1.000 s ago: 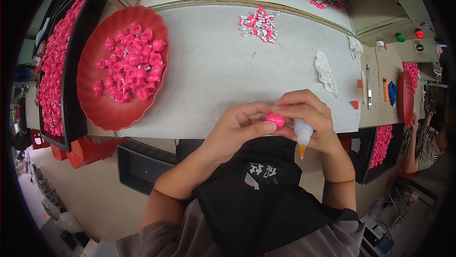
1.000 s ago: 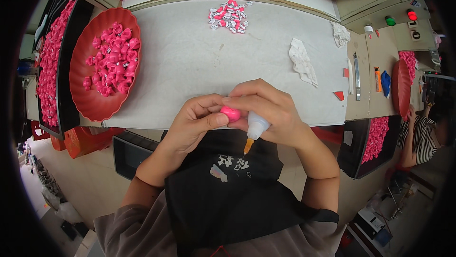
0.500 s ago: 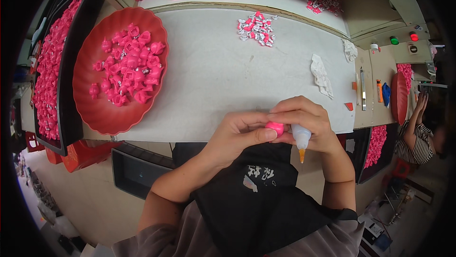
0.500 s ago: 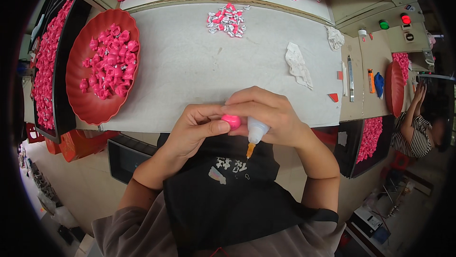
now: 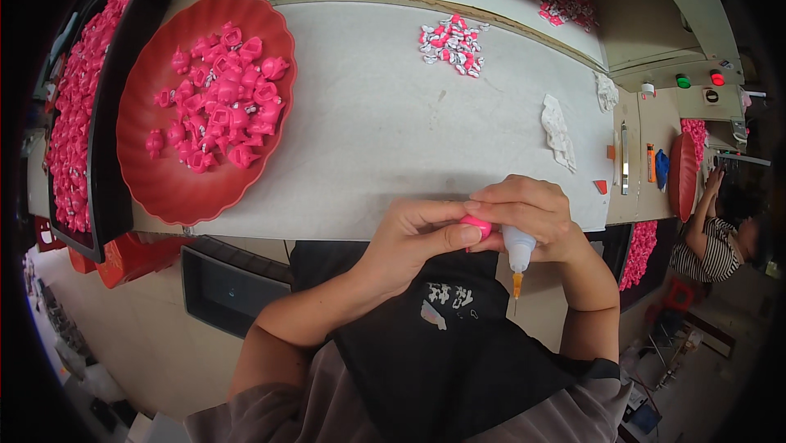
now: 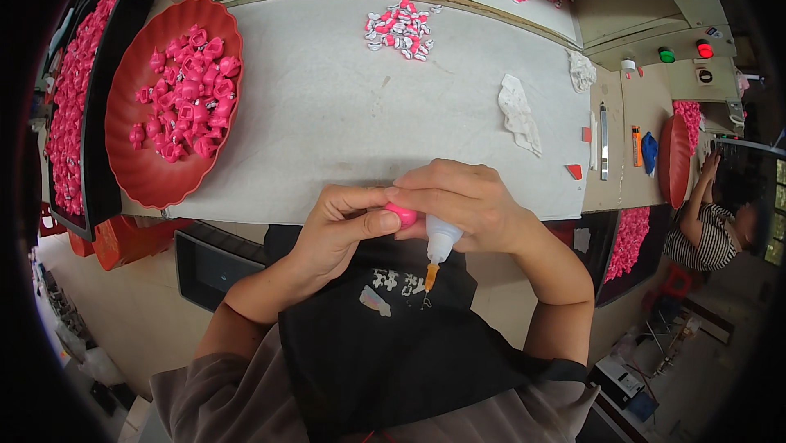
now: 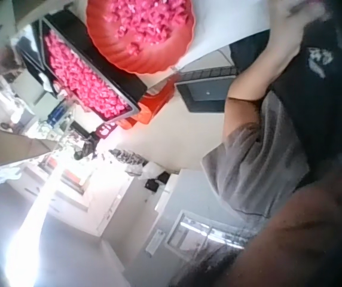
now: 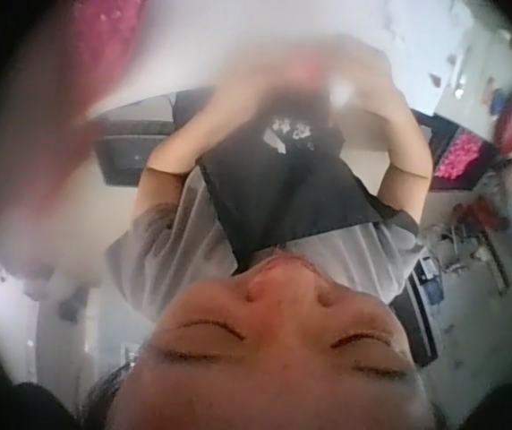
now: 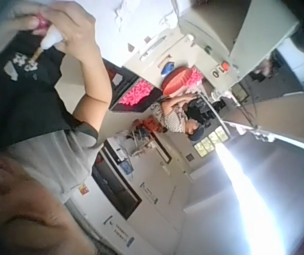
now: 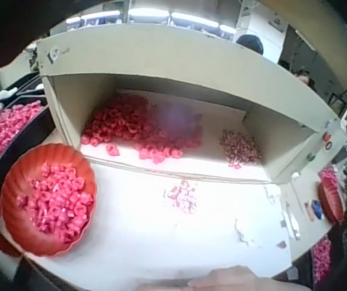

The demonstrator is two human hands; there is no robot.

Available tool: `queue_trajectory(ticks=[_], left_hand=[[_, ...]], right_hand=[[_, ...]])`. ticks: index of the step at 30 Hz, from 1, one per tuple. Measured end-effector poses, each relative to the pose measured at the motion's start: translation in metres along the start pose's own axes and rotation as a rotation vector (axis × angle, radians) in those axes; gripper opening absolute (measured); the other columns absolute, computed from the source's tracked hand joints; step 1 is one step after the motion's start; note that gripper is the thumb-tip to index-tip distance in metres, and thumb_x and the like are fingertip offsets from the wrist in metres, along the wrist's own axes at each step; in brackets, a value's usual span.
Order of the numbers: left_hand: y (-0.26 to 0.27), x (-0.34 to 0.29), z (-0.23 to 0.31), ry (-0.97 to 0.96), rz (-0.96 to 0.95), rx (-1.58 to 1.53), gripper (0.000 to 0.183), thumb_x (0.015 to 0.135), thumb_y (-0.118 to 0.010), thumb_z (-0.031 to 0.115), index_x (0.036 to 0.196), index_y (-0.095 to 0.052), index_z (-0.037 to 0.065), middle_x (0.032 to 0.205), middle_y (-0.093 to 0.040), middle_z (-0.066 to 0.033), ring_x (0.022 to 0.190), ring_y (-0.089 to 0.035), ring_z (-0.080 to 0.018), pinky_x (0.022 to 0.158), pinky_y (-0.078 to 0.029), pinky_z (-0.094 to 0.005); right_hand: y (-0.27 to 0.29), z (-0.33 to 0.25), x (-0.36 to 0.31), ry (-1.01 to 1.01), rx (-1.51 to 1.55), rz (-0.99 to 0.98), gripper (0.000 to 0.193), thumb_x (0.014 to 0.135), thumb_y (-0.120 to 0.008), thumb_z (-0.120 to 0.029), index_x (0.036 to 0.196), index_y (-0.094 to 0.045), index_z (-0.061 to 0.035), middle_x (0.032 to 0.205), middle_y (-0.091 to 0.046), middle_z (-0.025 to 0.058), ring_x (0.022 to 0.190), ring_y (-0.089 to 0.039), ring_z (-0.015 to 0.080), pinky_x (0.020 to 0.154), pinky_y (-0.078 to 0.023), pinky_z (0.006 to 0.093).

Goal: The person repeatedly picks up small pink plastic components from a red tray, applies a small amount of adhesive from a squeeze bottle, and places the parts into a compartment of a nearby machine. The process is continuous and repetitive throughout the clip.

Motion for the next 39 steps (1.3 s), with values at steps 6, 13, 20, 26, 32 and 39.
queue_trajectory(ticks=[6,13,20,26,32,39], left_hand=[[0.006,0.001,-0.012,0.028,-0.013,-0.109,0.020,0.084,-0.057,0.009,0.101,-0.061,-0.002,0.087,-0.061,-0.0051,0.083,-0.055,-0.0092,0.077,-0.044,-0.0232],[0.003,0.003,-0.026,0.067,-0.083,-0.398,0.024,0.086,-0.055,0.011,0.105,-0.059,-0.002,0.097,-0.061,-0.0077,0.089,-0.056,-0.0120,0.081,-0.043,-0.0255],[0.008,-0.001,-0.014,0.015,-0.011,-0.237,0.021,0.085,-0.056,0.011,0.102,-0.061,-0.002,0.090,-0.062,-0.0055,0.085,-0.055,-0.0100,0.079,-0.043,-0.0243],[0.005,-0.006,0.005,-0.024,-0.012,0.000,0.019,0.084,-0.057,0.008,0.098,-0.061,-0.004,0.087,-0.062,-0.0056,0.083,-0.056,-0.0097,0.074,-0.045,-0.0225],[0.007,0.000,0.028,-0.212,-0.020,0.302,0.021,0.079,-0.063,0.005,0.097,-0.059,-0.004,0.090,-0.063,-0.0082,0.087,-0.060,-0.0140,0.075,-0.047,-0.0258],[0.008,-0.008,0.057,-0.570,0.125,0.778,0.025,0.073,-0.066,0.005,0.097,-0.060,0.000,0.094,-0.062,-0.0104,0.084,-0.061,-0.0199,0.073,-0.048,-0.0282]], right_hand=[[-0.003,0.003,0.007,-0.066,0.026,-0.063,0.038,0.059,-0.076,-0.016,0.092,-0.062,-0.0025,0.084,-0.058,0.0070,0.068,-0.059,0.0195,0.054,-0.047,0.0264],[-0.007,0.014,0.012,-0.221,0.142,-0.179,0.040,0.055,-0.079,-0.012,0.090,-0.065,-0.0011,0.084,-0.059,0.0095,0.070,-0.060,0.0201,0.058,-0.048,0.0265],[-0.006,0.007,0.014,-0.114,0.073,-0.113,0.039,0.058,-0.076,-0.015,0.092,-0.062,-0.0025,0.084,-0.058,0.0081,0.068,-0.060,0.0204,0.056,-0.048,0.0272],[-0.007,0.005,0.006,-0.013,0.089,-0.002,0.041,0.059,-0.077,-0.016,0.096,-0.063,-0.0034,0.087,-0.059,0.0089,0.070,-0.060,0.0199,0.057,-0.049,0.0262],[-0.005,0.008,-0.003,-0.062,0.107,0.211,0.041,0.064,-0.074,-0.006,0.102,-0.061,-0.0023,0.099,-0.057,0.0125,0.077,-0.060,0.0182,0.059,-0.050,0.0253],[-0.007,0.021,-0.017,-0.244,0.126,0.349,0.041,0.065,-0.072,0.001,0.105,-0.060,-0.0028,0.101,-0.055,0.0129,0.069,-0.055,0.0128,0.054,-0.046,0.0224]])
Point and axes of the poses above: each hand's wrist, its own x-axis towards the middle knuckle, its own y-axis out of the back of the hand, z = x × y, the point moved 9 cm from there along x, towards the middle knuckle
